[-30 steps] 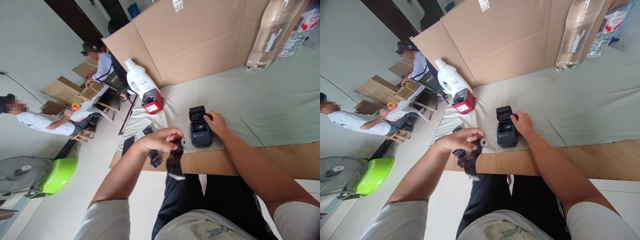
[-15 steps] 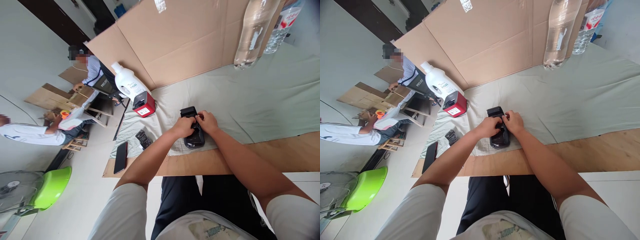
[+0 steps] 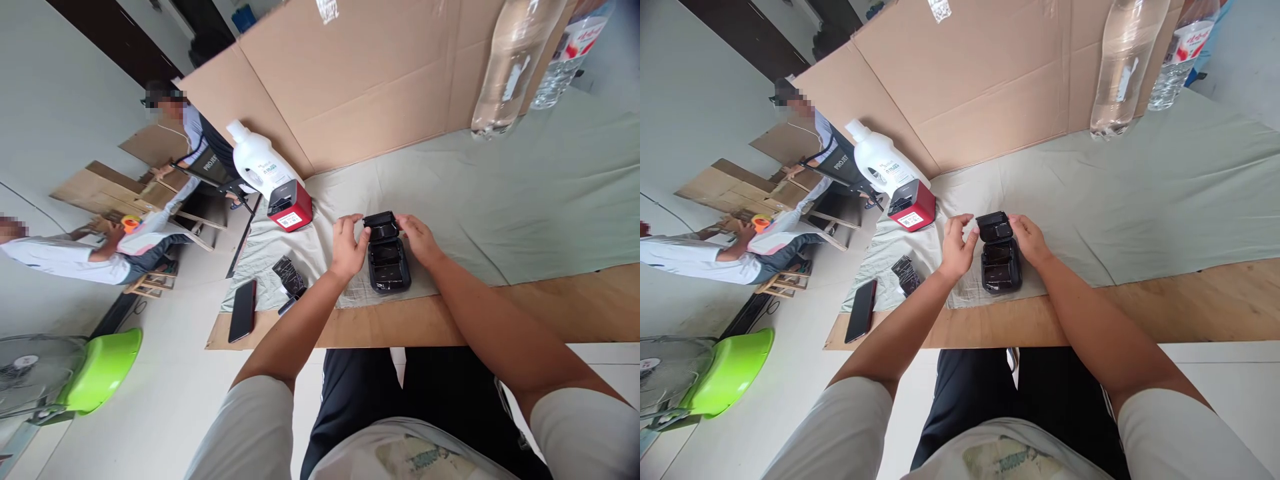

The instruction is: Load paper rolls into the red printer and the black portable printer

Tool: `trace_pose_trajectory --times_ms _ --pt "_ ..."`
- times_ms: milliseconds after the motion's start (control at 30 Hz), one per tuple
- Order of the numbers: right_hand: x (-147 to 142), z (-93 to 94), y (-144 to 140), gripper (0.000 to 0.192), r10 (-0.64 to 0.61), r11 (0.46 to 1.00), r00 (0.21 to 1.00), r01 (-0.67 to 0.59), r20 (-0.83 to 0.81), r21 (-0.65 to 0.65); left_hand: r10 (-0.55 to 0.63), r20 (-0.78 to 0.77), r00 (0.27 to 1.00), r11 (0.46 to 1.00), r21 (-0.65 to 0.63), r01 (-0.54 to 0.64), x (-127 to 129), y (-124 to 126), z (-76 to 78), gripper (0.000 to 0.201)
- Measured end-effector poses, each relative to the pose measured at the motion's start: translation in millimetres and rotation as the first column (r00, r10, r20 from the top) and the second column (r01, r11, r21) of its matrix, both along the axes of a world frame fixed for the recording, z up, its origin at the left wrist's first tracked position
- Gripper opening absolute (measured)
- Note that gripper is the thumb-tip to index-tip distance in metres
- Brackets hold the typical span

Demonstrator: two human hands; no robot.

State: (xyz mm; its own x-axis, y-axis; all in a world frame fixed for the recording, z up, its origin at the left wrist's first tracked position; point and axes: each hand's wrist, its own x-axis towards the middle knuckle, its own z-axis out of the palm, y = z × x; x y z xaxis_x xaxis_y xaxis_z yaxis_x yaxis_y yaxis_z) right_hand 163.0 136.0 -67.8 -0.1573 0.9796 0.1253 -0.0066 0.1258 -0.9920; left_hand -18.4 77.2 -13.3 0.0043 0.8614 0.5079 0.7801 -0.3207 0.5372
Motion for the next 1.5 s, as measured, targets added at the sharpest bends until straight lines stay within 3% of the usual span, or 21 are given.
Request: trace_pose_trajectory --times_ms 100,233,400,500,600,700,833,1033,1200,1333,1400,1500 --pt "2.8 5.0 -2.3 0.06 -0.033 0.999 0.999 0.032 -0.043 -0.043 -0.042 0.097 0.994 0.999 -0.022 0.044 -3.5 -7.6 -5.7 0.056" --pt "3.6 5.8 -2.3 0.053 -0.051 0.998 0.999 0.051 -0.01 -0.028 -0.142 0.218 0.966 0.987 -0.041 0.154 2.5 -23.7 -20.9 0.053" --pt "-0.7 2.8 -3.6 0.04 0.057 0.997 0.991 -0.062 0.121 0.044 -0.055 0.364 0.93 0.992 -0.087 0.093 15.0 -31.4 -49.2 0.042" --pt "-0.8 3.1 -6.6 0.042 0.197 0.97 0.947 -0.226 0.255 0.092 -0.006 0.559 0.829 0.975 -0.179 0.128 19.0 -27.9 -62.8 0.044" --pt "2.1 5.6 -8.2 0.044 0.262 0.947 0.899 -0.31 0.352 0.087 -0.008 0.69 0.724 0.956 -0.207 0.208 18.7 -25.0 -70.4 0.052" --pt "5.5 10.0 -8.7 0.05 0.296 0.934 0.856 -0.352 0.424 0.058 -0.043 0.713 0.7 0.941 -0.206 0.268 16.4 -24.6 -72.7 0.058" --pt "7.1 15.7 -10.6 0.049 0.313 0.917 0.806 -0.395 0.501 0.062 -0.093 0.662 0.743 0.938 -0.191 0.288 15.3 -25.3 -71.4 0.061" --pt "6.4 15.7 -14.0 0.053 0.298 0.931 0.848 -0.36 0.439 0.064 -0.106 0.64 0.761 0.96 -0.133 0.246 15.9 -30.1 -68.0 0.057" --pt "15.8 21.7 -12.4 0.063 0.386 0.922 0.884 -0.376 0.265 -0.088 -0.157 0.645 0.748 0.961 -0.075 0.266 16.0 -40.8 -57.8 0.059" --pt "25.3 32.4 -15.7 0.08 0.506 0.842 0.846 -0.442 0.168 -0.31 -0.186 0.65 0.737 0.966 -0.018 0.26 18.8 -45.1 -52.9 0.061" --pt "25.5 35.5 -20.2 0.085 0.512 0.819 0.848 -0.434 0.138 -0.375 -0.201 0.664 0.72 0.965 0.007 0.263 19.4 -44.8 -54.7 0.062" --pt "21.4 35.2 -22.0 0.082 0.448 0.827 0.885 -0.355 0.13 -0.435 -0.161 0.673 0.722 0.973 -0.016 0.231 18.2 -42.0 -61.4 0.062"
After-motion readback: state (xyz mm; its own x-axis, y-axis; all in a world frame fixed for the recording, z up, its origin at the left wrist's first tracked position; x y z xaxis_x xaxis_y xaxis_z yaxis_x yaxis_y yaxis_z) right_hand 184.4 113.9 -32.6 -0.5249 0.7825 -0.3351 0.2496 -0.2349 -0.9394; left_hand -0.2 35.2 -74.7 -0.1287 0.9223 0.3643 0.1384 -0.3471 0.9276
